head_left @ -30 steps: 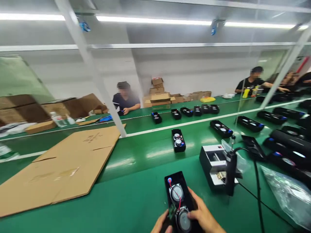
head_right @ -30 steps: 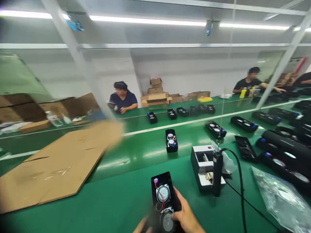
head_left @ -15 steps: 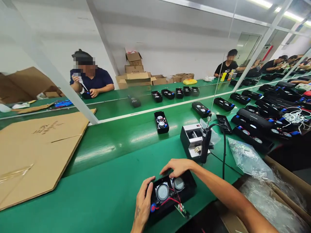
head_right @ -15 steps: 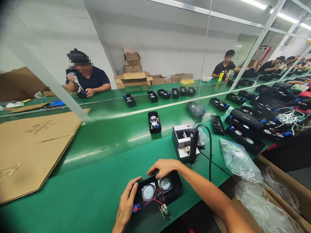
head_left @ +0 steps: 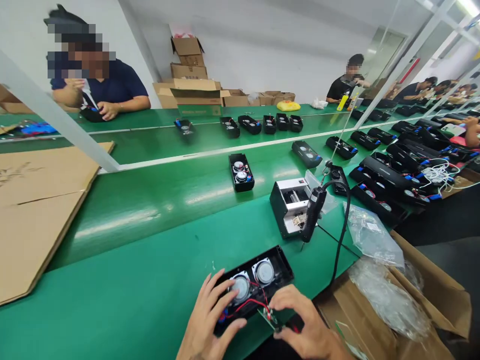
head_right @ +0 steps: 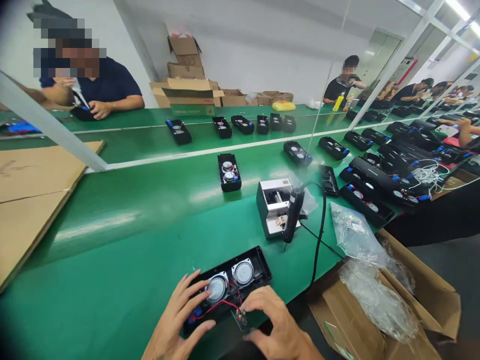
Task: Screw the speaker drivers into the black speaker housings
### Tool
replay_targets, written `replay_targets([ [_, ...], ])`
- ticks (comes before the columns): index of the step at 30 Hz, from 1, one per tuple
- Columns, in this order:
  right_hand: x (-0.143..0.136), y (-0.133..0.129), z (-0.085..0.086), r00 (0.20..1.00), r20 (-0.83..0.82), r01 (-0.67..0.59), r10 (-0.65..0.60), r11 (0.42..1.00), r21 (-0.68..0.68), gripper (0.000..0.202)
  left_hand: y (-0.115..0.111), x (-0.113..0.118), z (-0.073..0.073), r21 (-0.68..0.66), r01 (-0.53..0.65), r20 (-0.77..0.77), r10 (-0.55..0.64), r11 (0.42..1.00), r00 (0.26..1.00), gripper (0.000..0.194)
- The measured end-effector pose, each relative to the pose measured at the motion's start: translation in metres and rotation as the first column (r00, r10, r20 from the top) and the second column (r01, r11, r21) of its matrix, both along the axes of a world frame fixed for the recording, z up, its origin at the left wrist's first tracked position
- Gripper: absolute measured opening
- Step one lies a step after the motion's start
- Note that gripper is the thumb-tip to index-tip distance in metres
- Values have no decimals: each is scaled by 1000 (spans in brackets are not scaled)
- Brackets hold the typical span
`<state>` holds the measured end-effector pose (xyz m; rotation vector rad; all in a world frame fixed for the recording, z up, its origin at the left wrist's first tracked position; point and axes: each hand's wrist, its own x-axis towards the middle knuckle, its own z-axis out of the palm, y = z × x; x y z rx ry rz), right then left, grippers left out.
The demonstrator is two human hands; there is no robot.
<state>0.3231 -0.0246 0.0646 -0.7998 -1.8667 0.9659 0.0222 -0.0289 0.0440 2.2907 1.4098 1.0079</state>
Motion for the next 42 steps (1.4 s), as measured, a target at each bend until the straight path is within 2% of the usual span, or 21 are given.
replay_targets([
  [3,-20,-3,-5,993,-111,43,-48,998,-42,26,7,5,7,73,11,-45,-7,997,999,27],
  [6,-22,14,7,980,-120,142,-157,982,-121,16,11,8,6,73,-38,-17,39,997,999,15],
  [7,-20,22,13,983,-93,145,-156,982,-119,15,11,8,5,77,-47,-9,48,996,999,12],
  [8,-17,32,19,992,-49,114,-119,989,-93,16,11,9,3,88,-49,-6,50,995,999,12],
  [10,-14,51,32,995,97,-34,32,999,24,24,11,11,1,124,-34,-17,36,992,999,22],
  [12,-14,66,40,945,298,-191,137,968,161,31,10,14,4,159,-18,-42,25,987,999,34],
  [15,-22,76,45,832,539,-311,131,915,258,29,6,17,17,120,-17,-106,30,993,994,38],
  [19,-37,71,42,702,692,-400,168,897,188,21,-1,19,30,14,16,-241,-12,1000,970,34],
  [22,-45,68,35,645,731,-455,224,881,132,21,-3,21,21,20,33,-331,-24,999,943,42],
  [25,-49,70,28,633,715,-490,296,869,74,25,-4,25,5,49,6,-402,14,999,916,50],
  [28,-49,76,25,631,692,-515,351,857,35,31,-6,27,-4,64,-3,-416,30,998,909,50],
  [32,-44,77,29,657,651,-501,380,865,0,35,-7,28,-2,51,18,-399,4,999,917,54],
  [36,-41,68,34,687,640,-437,344,899,-14,26,-6,26,0,62,50,-395,-21,997,919,47],
  [39,-41,58,27,683,672,-406,286,914,23,24,-5,25,1,80,70,-431,-29,994,902,34],
  [42,-41,52,16,653,721,-398,232,915,66,22,-4,26,2,122,89,-495,-17,989,869,31],
])
